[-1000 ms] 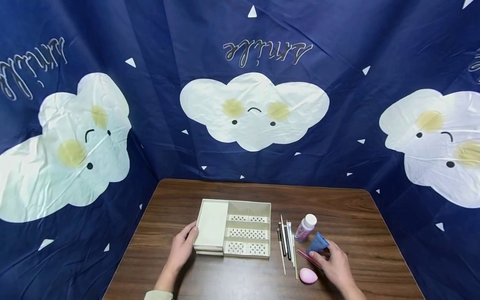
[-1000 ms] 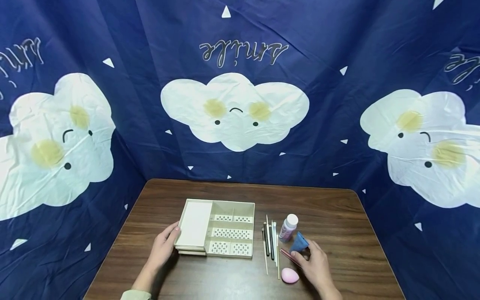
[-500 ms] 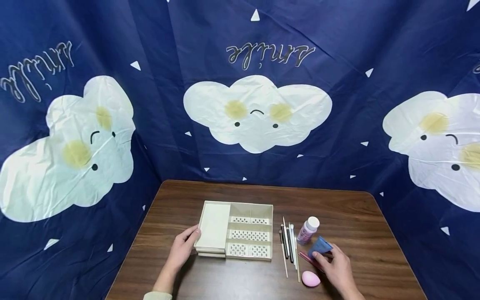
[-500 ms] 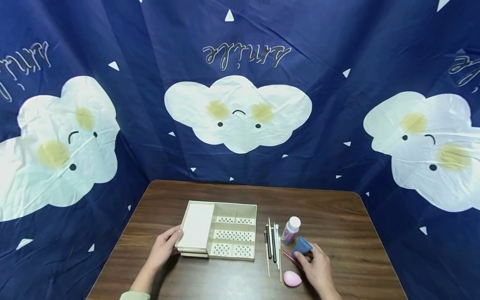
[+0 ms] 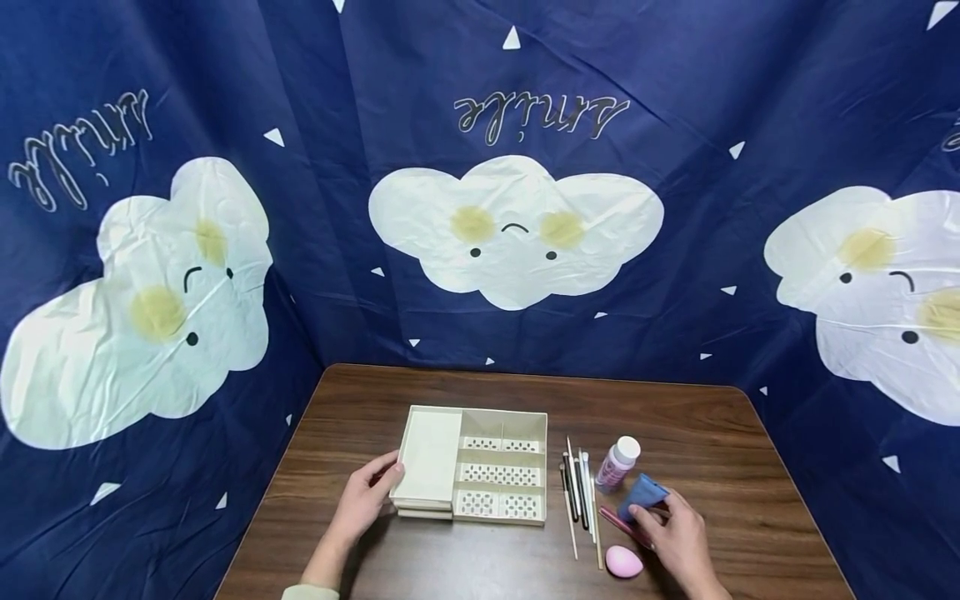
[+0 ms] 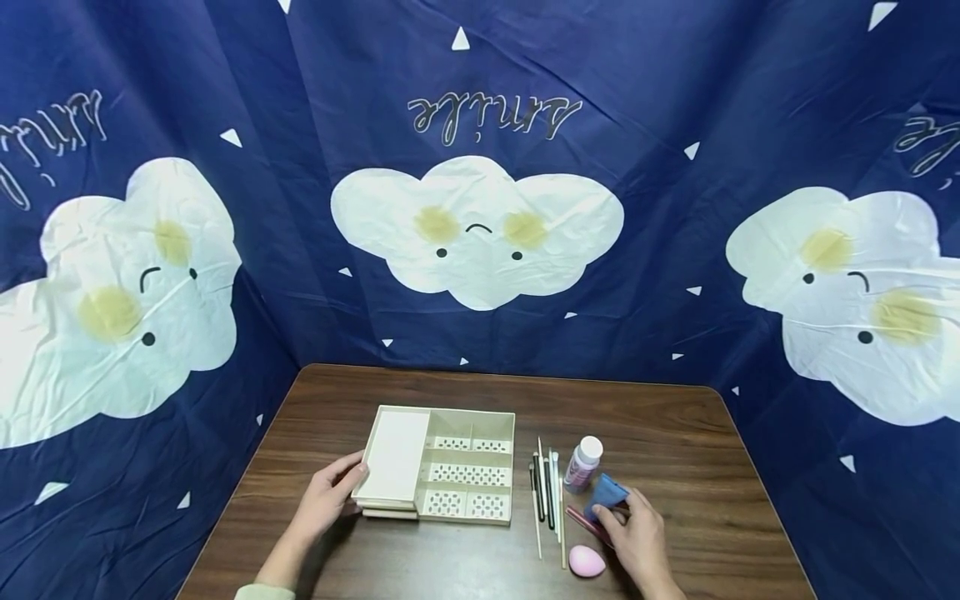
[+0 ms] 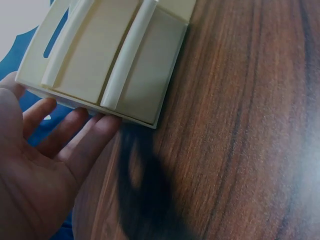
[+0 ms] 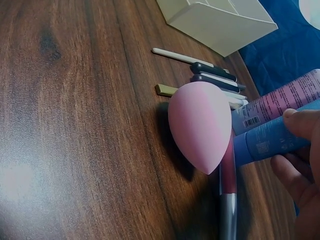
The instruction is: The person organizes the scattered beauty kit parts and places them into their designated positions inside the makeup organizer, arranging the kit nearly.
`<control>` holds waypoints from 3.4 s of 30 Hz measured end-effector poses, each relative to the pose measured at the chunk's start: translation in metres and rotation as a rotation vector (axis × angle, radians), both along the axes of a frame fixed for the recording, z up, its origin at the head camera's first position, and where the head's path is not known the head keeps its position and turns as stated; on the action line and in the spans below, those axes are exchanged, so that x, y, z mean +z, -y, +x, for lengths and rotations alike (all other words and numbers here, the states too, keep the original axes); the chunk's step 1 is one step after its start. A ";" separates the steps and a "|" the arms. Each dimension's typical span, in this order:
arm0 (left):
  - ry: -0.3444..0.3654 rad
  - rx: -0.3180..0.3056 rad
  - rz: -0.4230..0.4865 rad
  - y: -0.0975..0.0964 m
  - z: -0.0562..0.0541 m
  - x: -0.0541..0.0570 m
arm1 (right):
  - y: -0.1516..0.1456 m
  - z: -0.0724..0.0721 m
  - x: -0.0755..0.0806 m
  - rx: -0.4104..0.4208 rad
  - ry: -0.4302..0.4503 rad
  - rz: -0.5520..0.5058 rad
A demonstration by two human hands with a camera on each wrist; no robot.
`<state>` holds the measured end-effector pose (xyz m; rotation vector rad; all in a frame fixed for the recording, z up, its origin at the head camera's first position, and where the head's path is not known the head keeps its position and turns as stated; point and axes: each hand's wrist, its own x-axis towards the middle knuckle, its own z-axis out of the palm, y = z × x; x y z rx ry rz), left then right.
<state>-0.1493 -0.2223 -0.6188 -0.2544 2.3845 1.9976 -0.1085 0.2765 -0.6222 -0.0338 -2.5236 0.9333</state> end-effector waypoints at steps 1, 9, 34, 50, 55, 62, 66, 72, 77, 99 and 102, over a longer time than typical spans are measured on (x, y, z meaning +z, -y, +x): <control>-0.003 0.003 -0.013 -0.001 0.000 0.001 | 0.000 0.000 0.001 0.002 -0.003 -0.008; -0.065 -0.022 -0.134 -0.007 0.009 0.031 | -0.002 0.000 0.005 -0.002 -0.010 -0.016; -0.018 -0.023 0.021 -0.001 0.001 -0.003 | 0.011 -0.002 0.052 0.018 -0.139 -0.030; -0.010 -0.001 0.008 -0.001 0.001 -0.008 | 0.034 -0.011 0.090 0.055 -0.074 -0.190; -0.016 -0.005 0.026 -0.001 0.001 -0.007 | 0.040 -0.013 0.097 0.087 -0.070 -0.263; -0.017 -0.009 0.035 -0.001 0.002 -0.004 | 0.049 -0.018 0.104 0.115 0.001 -0.354; -0.028 -0.013 0.032 -0.002 0.001 -0.003 | 0.053 -0.023 0.107 0.132 0.023 -0.380; -0.057 -0.017 0.018 -0.002 0.001 -0.003 | 0.061 -0.033 0.112 0.170 0.023 -0.406; -0.044 -0.018 0.041 -0.002 0.003 -0.002 | 0.070 -0.041 0.113 0.172 0.048 -0.445; -0.029 -0.002 0.056 -0.003 0.004 -0.008 | 0.100 -0.063 0.100 0.220 0.091 -0.530; -0.025 -0.003 0.057 -0.003 0.004 -0.009 | 0.103 -0.065 0.098 0.214 0.107 -0.528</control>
